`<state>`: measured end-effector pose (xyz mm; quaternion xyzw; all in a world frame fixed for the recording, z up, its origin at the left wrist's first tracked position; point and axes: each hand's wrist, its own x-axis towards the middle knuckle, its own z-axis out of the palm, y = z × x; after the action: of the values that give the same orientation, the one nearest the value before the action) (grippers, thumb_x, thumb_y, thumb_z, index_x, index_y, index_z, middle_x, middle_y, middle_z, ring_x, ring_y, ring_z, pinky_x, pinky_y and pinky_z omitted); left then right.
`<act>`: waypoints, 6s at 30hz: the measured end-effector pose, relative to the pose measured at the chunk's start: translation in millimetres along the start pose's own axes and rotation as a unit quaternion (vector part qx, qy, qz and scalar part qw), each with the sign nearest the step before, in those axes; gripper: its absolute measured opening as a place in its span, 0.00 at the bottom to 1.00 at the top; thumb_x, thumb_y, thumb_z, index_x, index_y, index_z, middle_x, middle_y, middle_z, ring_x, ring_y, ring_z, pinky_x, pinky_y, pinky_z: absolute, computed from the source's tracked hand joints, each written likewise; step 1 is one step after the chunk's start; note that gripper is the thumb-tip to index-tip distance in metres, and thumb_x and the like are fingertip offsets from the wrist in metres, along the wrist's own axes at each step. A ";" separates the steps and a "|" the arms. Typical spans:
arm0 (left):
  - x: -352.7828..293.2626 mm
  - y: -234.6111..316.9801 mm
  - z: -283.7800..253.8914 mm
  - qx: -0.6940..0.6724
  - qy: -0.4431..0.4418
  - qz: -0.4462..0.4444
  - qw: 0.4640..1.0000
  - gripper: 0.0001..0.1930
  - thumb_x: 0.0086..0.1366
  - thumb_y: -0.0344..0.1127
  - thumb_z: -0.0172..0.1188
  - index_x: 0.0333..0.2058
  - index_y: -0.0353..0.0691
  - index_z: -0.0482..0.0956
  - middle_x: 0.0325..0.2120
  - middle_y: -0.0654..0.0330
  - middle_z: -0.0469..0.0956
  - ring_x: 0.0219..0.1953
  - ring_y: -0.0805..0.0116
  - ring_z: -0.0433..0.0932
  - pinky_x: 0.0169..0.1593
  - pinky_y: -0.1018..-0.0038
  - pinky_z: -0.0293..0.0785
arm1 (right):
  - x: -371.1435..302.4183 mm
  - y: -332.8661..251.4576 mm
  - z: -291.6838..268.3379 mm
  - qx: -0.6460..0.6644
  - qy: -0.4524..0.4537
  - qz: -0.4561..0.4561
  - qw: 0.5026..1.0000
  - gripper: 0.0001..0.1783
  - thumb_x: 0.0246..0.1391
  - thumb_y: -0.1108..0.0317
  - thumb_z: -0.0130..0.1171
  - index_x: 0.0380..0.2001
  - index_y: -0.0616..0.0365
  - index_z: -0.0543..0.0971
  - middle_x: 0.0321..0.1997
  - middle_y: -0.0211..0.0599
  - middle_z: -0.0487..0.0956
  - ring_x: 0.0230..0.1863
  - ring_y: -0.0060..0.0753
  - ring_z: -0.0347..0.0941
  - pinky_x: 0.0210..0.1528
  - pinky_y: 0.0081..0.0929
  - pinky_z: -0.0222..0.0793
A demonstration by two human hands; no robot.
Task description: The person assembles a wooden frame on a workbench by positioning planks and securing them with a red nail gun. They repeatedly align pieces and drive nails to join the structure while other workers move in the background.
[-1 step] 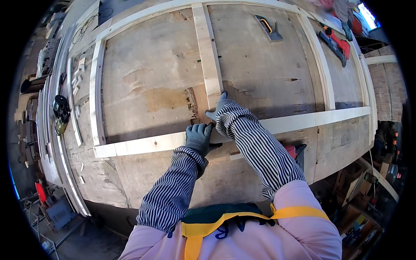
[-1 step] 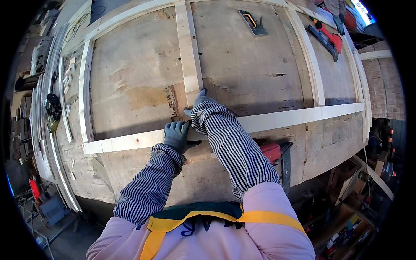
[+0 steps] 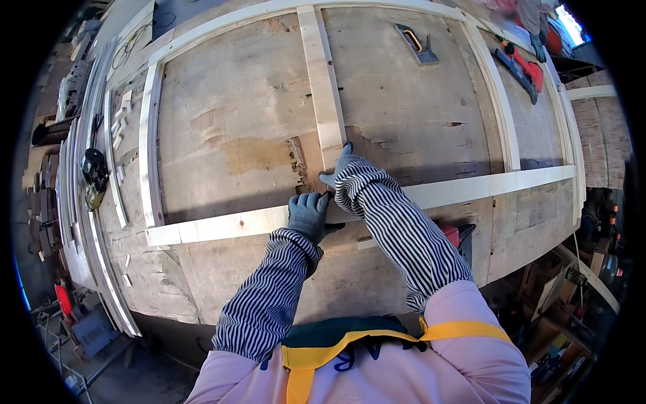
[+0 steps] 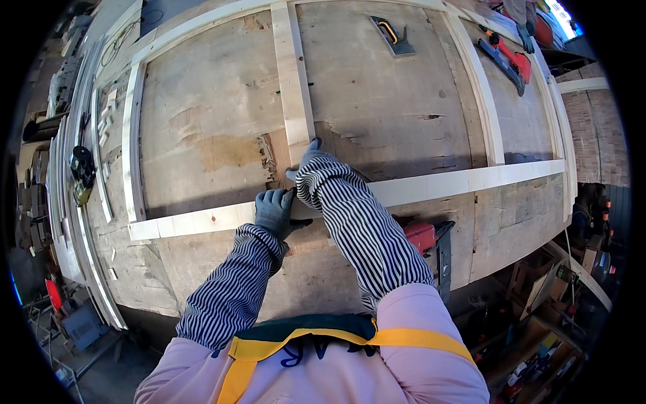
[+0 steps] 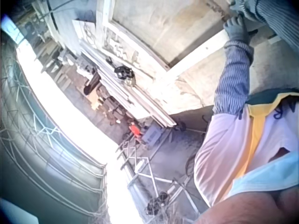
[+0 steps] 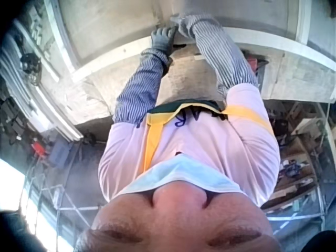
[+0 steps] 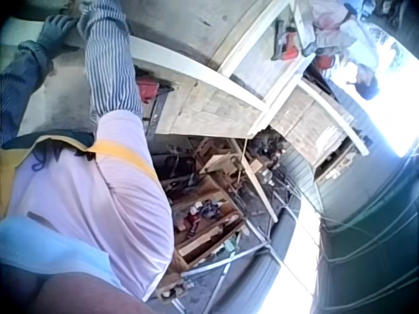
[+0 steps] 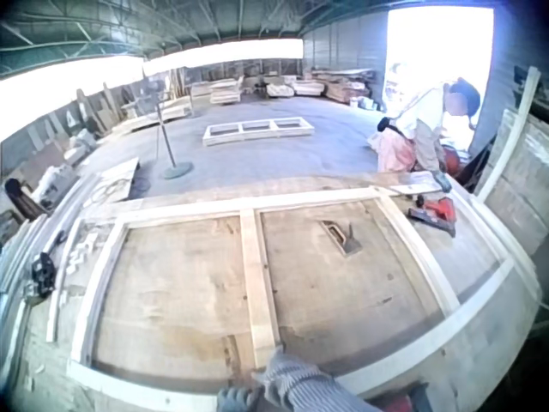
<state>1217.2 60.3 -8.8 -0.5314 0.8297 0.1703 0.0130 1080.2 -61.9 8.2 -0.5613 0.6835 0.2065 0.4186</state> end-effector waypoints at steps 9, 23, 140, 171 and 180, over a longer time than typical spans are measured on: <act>1.9 4.8 -8.1 -0.005 -0.052 -0.022 0.998 0.48 0.43 0.68 0.65 0.57 0.43 0.64 0.51 0.54 0.66 0.55 0.55 0.62 0.61 0.57 0.51 | -11.4 4.8 -6.1 0.001 -0.019 0.009 1.000 0.61 0.48 0.38 0.58 0.67 0.65 0.36 0.64 0.57 0.63 0.63 0.50 0.62 0.65 0.39 0.57; 6.0 9.2 -15.6 0.005 -0.104 -0.042 0.994 0.48 0.44 0.70 0.63 0.58 0.44 0.64 0.53 0.54 0.65 0.57 0.55 0.60 0.62 0.57 0.49 | -12.4 11.2 -14.0 -0.019 -0.019 0.026 0.999 0.58 0.50 0.38 0.56 0.67 0.65 0.39 0.64 0.57 0.62 0.63 0.51 0.63 0.64 0.38 0.58; -1.4 -8.1 -8.2 -0.018 -0.068 -0.003 0.997 0.37 0.53 0.64 0.58 0.54 0.45 0.66 0.50 0.58 0.68 0.54 0.59 0.64 0.57 0.56 0.56 | 66.8 -66.3 -175.4 0.505 0.008 -0.234 0.830 0.08 0.45 0.71 0.61 0.25 0.66 0.77 0.21 0.46 0.77 0.19 0.44 0.75 0.24 0.41 0.75; 4.9 -0.9 8.5 0.021 -0.004 0.020 1.000 0.41 0.42 0.53 0.69 0.55 0.44 0.65 0.50 0.57 0.70 0.55 0.54 0.65 0.57 0.57 0.58 | -203.8 293.0 160.6 0.221 0.133 0.241 0.936 0.54 0.48 0.52 0.58 0.69 0.52 0.36 0.51 0.60 0.74 0.49 0.57 0.73 0.54 0.43 0.67; 8.3 16.4 2.0 0.075 -0.047 -0.025 0.996 0.48 0.45 0.69 0.63 0.58 0.43 0.62 0.54 0.58 0.66 0.58 0.58 0.62 0.58 0.58 0.56 | -202.5 307.8 188.0 0.316 0.182 0.219 0.905 0.58 0.41 0.62 0.64 0.68 0.53 0.37 0.58 0.59 0.69 0.56 0.55 0.69 0.60 0.39 0.62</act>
<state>1198.7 59.8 -8.0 -0.5412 0.8249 0.1321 0.0958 858.8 287.4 7.2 -0.2637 0.8827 -0.0395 0.3871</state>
